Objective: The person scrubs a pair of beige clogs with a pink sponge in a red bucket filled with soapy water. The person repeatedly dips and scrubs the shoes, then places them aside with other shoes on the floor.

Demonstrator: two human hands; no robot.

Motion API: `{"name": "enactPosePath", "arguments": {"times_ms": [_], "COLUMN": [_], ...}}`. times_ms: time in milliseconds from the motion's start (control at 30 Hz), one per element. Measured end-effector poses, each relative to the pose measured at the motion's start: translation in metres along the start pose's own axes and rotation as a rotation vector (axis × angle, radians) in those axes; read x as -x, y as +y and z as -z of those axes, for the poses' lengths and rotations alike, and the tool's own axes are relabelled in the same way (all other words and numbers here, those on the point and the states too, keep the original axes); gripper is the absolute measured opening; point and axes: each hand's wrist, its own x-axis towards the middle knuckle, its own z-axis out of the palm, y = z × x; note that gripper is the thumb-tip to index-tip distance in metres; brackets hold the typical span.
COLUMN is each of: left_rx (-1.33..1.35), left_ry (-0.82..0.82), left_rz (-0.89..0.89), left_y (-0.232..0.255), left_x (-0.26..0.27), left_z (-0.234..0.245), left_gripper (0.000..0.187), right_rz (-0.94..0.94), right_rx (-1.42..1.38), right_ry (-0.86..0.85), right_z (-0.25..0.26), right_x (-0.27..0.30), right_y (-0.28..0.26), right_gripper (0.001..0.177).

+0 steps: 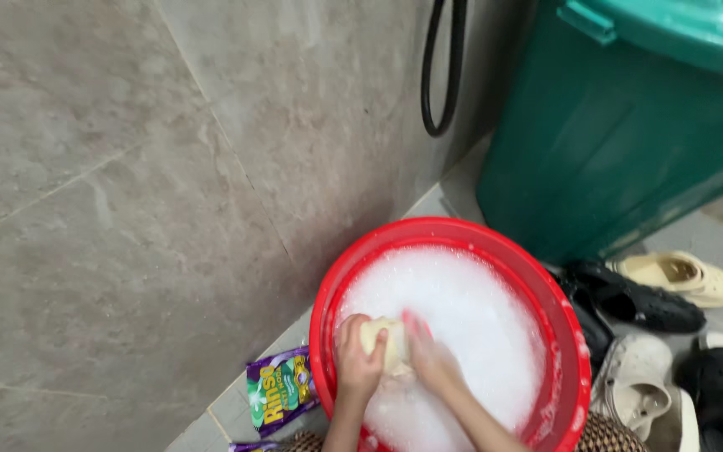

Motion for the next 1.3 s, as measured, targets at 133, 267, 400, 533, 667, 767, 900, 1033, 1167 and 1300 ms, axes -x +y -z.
{"name": "enactPosePath", "arguments": {"times_ms": [133, 267, 400, 533, 667, 767, 900, 1033, 1167, 1300], "left_rx": [0.160, 0.083, 0.097, 0.113, 0.080, 0.113, 0.073, 0.107, 0.096, 0.072], "left_ry": [-0.123, -0.148, -0.031, -0.004, -0.044, -0.045, -0.056, -0.058, 0.079, 0.038], "left_rz": [0.035, 0.038, 0.033, 0.094, 0.013, -0.002, -0.006, -0.032, 0.121, 0.139], "left_y": [0.001, 0.006, -0.006, -0.015, -0.009, -0.006, -0.014, -0.021, -0.017, -0.003], "left_x": [-0.007, -0.015, -0.003, 0.000, -0.004, -0.009, -0.005, 0.011, 0.003, 0.014], "left_z": [-0.008, -0.011, 0.008, 0.014, 0.006, -0.002, 0.002, 0.005, 0.009, 0.007], "left_gripper": [0.038, 0.039, 0.037, 0.039, 0.038, 0.038, 0.038, 0.037, 0.037, 0.037], "right_rz": [-0.151, -0.045, -0.215, -0.646, -0.664, 0.055, -0.193, -0.153, 0.029, -0.035], "right_rx": [0.195, -0.151, -0.278, -0.412, -0.970, -0.496, -0.288, -0.463, -0.459, -0.060], "right_ry": [-0.232, 0.012, -0.089, -0.065, -0.141, 0.010, -0.102, 0.056, 0.025, -0.347], "right_z": [-0.014, -0.042, -0.048, -0.042, -0.015, -0.013, 0.015, 0.003, -0.007, 0.000], "right_x": [0.049, -0.045, -0.063, -0.029, -0.034, -0.011, 0.043, -0.006, -0.043, 0.015], "right_y": [0.000, 0.063, 0.154, 0.178, 0.124, 0.035, -0.040, -0.044, -0.035, 0.002], "right_gripper": [0.071, 0.055, 0.055, 0.043, 0.034, 0.044, 0.050, 0.057, 0.054, 0.052]}}
